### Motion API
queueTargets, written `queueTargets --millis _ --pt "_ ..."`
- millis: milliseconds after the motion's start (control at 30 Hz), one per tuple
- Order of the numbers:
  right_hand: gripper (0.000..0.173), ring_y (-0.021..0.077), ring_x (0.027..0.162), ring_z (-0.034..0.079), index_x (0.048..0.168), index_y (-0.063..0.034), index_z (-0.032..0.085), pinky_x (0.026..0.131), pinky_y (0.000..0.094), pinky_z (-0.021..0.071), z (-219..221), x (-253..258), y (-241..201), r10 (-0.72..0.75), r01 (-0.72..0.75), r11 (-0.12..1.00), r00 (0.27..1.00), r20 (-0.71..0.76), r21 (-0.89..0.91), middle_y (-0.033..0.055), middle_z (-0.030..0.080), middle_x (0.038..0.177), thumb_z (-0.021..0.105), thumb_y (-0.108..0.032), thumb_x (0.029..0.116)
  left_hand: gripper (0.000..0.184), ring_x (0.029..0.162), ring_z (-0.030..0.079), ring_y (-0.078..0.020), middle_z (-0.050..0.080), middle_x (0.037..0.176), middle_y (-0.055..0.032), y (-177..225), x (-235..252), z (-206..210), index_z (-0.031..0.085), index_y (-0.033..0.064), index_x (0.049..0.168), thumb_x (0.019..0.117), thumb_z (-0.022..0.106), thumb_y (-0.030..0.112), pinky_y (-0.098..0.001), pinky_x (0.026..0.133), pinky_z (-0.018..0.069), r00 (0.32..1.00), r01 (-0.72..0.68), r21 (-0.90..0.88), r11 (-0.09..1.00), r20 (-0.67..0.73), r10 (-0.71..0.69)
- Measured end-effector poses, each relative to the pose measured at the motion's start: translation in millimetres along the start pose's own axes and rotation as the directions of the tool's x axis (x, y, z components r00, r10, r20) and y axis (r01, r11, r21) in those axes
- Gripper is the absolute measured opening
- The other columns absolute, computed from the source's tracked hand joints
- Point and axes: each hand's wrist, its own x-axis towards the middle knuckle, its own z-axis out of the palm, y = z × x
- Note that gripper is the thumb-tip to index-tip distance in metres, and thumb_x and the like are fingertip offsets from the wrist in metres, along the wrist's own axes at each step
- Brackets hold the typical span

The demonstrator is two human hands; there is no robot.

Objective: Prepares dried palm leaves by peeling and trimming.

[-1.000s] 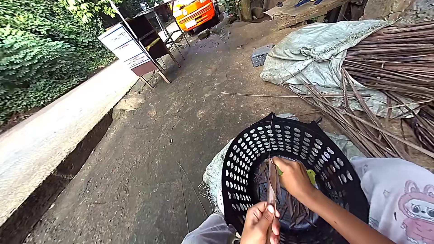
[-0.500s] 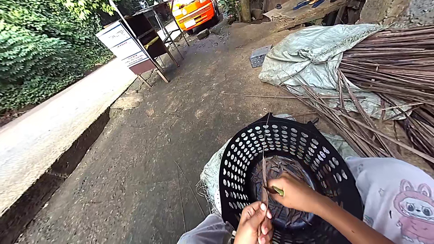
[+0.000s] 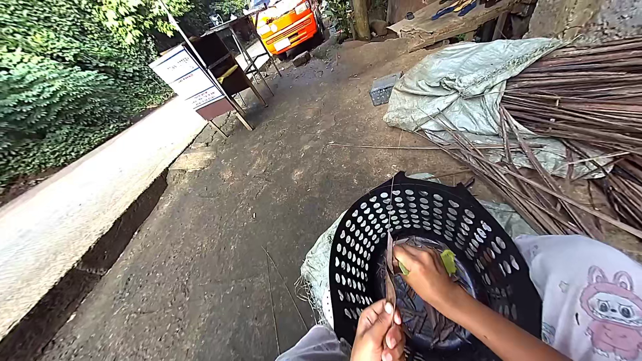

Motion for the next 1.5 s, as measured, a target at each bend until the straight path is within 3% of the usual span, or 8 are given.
queueTargets --millis 267,433,600,833,1033,1133,1267,1500 --pt "0.013 0.0251 0.042 0.058 0.061 0.0019 0.059 0.036 0.0327 0.04 3.2 4.6 6.2 -0.098 0.081 0.989 0.986 -0.135 -0.124 0.0141 0.056 0.052 0.062 -0.001 0.0733 0.046 0.043 0.049 0.0114 0.053 0.051 0.0168 -0.4 1.8 5.4 0.061 0.0148 0.078 0.1018 0.026 -0.003 -0.0048 0.042 0.0372 1.0 -0.027 0.031 0.999 -0.005 0.027" --pt "0.004 0.0395 0.05 0.063 0.075 0.0129 0.064 0.044 0.0494 0.0473 -14.4 20.9 4.5 0.263 -0.262 0.965 0.964 -0.05 0.017 0.024 0.06 0.061 0.067 0.011 0.0739 0.045 0.043 0.047 0.0127 0.052 0.052 0.0181 -5.9 -3.8 10.1 0.059 0.0153 0.078 0.1021 0.025 -0.003 -0.0044 0.043 0.0357 1.0 0.014 0.113 0.993 -0.023 -0.012" --pt "0.007 0.0344 0.045 0.057 0.069 0.0115 0.059 0.042 0.0437 0.0422 -24.9 32.3 21.7 0.273 -0.274 0.962 0.954 -0.123 0.01 0.0208 0.054 0.054 0.064 0.01 0.0735 0.046 0.043 0.047 0.0123 0.052 0.052 0.0178 -8.5 -3.2 5.6 0.059 0.0153 0.079 0.1022 0.024 -0.003 -0.0049 0.043 0.0363 0.999 0.023 0.145 0.989 -0.046 -0.017" --pt "0.003 0.0455 0.065 0.068 0.079 0.0087 0.069 0.057 0.0573 0.051 -50.3 12.5 8.0 0.018 -0.138 0.973 0.848 0.53 0.187 0.025 0.065 0.068 0.071 0.007 0.0798 0.045 0.043 0.049 0.0122 0.053 0.052 0.018 -4.1 -2.6 5.0 0.061 0.0159 0.08 0.1015 0.025 -0.003 -0.0049 0.043 0.0367 1.0 0.013 0.16 0.987 -0.021 -0.01" --pt "0.01 0.0504 0.074 0.067 0.09 0.0152 0.068 0.067 0.061 0.0496 -41.7 38.9 18.7 0.451 -0.499 0.866 0.815 0.363 0.046 0.0316 0.065 0.075 0.062 0.008 0.0879 0.044 0.044 0.047 0.0122 0.053 0.053 0.0178 -4.7 -7.6 11.8 0.059 0.0149 0.081 0.1015 0.026 -0.004 -0.0052 0.044 0.0368 0.999 0.019 0.229 0.973 -0.05 -0.007" --pt "0.018 0.0362 0.066 0.058 0.089 0.0166 0.064 0.064 0.0491 0.0446 -45.1 43.1 27.0 0.503 -0.599 0.785 0.764 0.405 0.156 0.0253 0.058 0.069 0.06 0.0 0.0943 0.044 0.044 0.048 0.0119 0.054 0.053 0.0173 -5.3 -8.0 10.2 0.06 0.014 0.081 0.1015 0.026 -0.004 -0.0054 0.044 0.0375 0.998 0.018 0.225 0.974 -0.067 -0.003" --pt "0.021 -0.0002 0.058 0.039 0.107 0.0063 0.058 0.056 0.0181 0.035 -55.9 29.5 22.0 0.164 -0.761 0.493 0.558 0.813 0.422 -0.0026 0.046 0.073 0.056 -0.014 0.1014 0.044 0.045 0.049 0.0114 0.055 0.054 0.0169 -4.7 -5.5 12.3 0.058 0.0135 0.081 0.1018 0.024 -0.005 -0.0056 0.045 0.0396 0.995 0.028 0.257 0.966 -0.104 -0.001" --pt "0.014 -0.0029 0.049 0.033 0.098 0.0012 0.056 0.048 0.0143 0.0304 -53.2 36.1 11.8 0.377 -0.887 0.211 0.461 0.803 0.411 -0.0083 0.039 0.065 0.046 -0.006 0.1061 0.035 0.053 0.056 0.0093 0.061 0.064 0.0151 -4.4 -7.8 16.6 0.056 0.0086 0.094 0.1039 0.024 -0.003 -0.0077 0.054 0.0476 0.992 0.124 0.381 0.916 -0.081 -0.101"
